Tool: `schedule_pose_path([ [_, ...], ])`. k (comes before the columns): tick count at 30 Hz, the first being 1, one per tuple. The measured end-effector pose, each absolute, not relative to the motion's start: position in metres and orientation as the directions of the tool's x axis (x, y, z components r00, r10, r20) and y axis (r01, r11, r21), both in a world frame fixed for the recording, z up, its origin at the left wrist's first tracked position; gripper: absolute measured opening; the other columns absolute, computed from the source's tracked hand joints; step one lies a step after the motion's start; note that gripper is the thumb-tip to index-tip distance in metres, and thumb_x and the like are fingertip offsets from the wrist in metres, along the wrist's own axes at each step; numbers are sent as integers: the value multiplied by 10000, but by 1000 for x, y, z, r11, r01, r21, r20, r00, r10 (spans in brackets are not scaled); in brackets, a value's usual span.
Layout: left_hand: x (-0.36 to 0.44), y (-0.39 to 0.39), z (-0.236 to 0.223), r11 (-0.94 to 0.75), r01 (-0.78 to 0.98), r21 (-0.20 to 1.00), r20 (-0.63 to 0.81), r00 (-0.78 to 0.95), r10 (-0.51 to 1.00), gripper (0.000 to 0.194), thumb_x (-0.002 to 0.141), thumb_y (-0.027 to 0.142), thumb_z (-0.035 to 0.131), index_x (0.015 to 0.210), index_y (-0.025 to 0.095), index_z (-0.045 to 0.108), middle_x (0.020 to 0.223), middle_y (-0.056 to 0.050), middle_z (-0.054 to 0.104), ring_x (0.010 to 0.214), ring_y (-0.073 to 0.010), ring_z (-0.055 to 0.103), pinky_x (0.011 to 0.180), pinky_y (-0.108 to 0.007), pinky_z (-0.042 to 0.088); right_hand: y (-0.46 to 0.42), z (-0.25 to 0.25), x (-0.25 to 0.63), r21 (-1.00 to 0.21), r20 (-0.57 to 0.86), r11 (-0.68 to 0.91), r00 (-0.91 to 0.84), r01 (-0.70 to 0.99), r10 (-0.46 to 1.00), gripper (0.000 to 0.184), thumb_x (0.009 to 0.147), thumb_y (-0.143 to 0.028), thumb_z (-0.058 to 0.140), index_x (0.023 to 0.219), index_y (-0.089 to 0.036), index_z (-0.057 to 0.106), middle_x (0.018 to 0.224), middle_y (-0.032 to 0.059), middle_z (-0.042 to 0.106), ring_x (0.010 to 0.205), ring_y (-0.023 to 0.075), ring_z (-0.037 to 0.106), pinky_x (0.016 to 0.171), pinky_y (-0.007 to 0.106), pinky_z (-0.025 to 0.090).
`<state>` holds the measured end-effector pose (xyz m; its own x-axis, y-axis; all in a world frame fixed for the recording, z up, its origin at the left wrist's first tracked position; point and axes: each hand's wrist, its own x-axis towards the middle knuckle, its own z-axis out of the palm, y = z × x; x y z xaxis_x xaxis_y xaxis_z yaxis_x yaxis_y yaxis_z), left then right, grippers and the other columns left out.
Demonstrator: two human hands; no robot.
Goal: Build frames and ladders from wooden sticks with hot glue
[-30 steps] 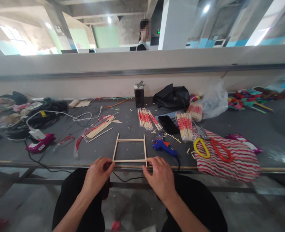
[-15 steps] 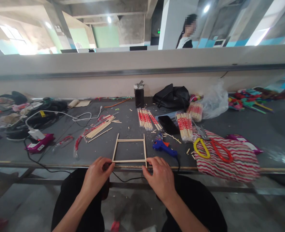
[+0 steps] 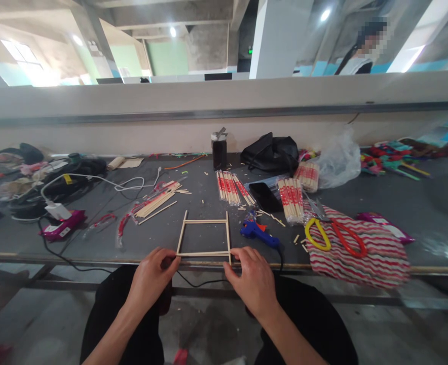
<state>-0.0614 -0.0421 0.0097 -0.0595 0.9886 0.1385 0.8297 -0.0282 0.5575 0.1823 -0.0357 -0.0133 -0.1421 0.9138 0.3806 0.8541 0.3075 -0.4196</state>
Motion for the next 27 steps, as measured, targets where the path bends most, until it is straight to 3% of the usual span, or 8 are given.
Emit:
schedule_pose_path([
  [7, -63, -43, 12, -20, 834, 551, 122, -56, 991, 186, 836, 326, 520, 793, 204, 654, 794, -16, 621, 741, -149, 600, 643, -240, 402, -35, -12, 184, -443, 374, 304, -134, 843, 918, 200, 815, -345, 581, 960, -211, 615, 882, 48, 651, 830, 206, 614, 750, 319, 474],
  [11, -67, -38, 20, -52, 872, 487, 154, -27, 988, 215, 852, 343, 510, 786, 201, 659, 759, -13, 599, 700, -141, 580, 634, -242, 396, -33, -14, 189, -470, 397, 289, -92, 834, 913, 249, 823, -401, 573, 975, -209, 616, 886, 46, 652, 793, 187, 619, 736, 304, 476],
  [15, -62, -11, 40, -204, 890, 407, 227, 118, 967, 180, 856, 268, 505, 822, 195, 666, 766, -13, 586, 696, -126, 562, 649, -231, 404, -21, -12, 188, -472, 383, 255, -64, 844, 922, 271, 831, -437, 546, 950, -209, 631, 882, 41, 663, 764, 170, 623, 688, 278, 464],
  [18, -48, 24, 50, -384, 851, 358, 276, 297, 914, 180, 849, 215, 500, 922, 207, 664, 843, -16, 603, 728, -117, 565, 657, -217, 417, -5, -4, 182, -474, 301, 133, 18, 870, 954, 270, 841, -428, 519, 948, -210, 636, 840, 20, 678, 707, 149, 628, 607, 249, 429],
  [22, -28, 68, 42, -512, 821, 253, 306, 434, 847, 186, 833, 181, 510, 925, 197, 672, 895, -37, 627, 857, -160, 576, 755, -252, 441, 17, 10, 173, -365, 139, -21, 77, 931, 987, 264, 859, -428, 498, 899, -213, 646, 724, 7, 691, 667, 152, 642, 532, 240, 344],
  [27, -19, 93, 16, -546, 813, 200, 328, 470, 820, 171, 822, 202, 551, 922, 180, 688, 891, -56, 635, 851, -186, 561, 798, -305, 443, 31, 10, 164, -228, 96, -28, 51, 973, 994, 257, 861, -424, 513, 774, -212, 630, 703, 30, 704, 671, 170, 658, 505, 247, 285],
])
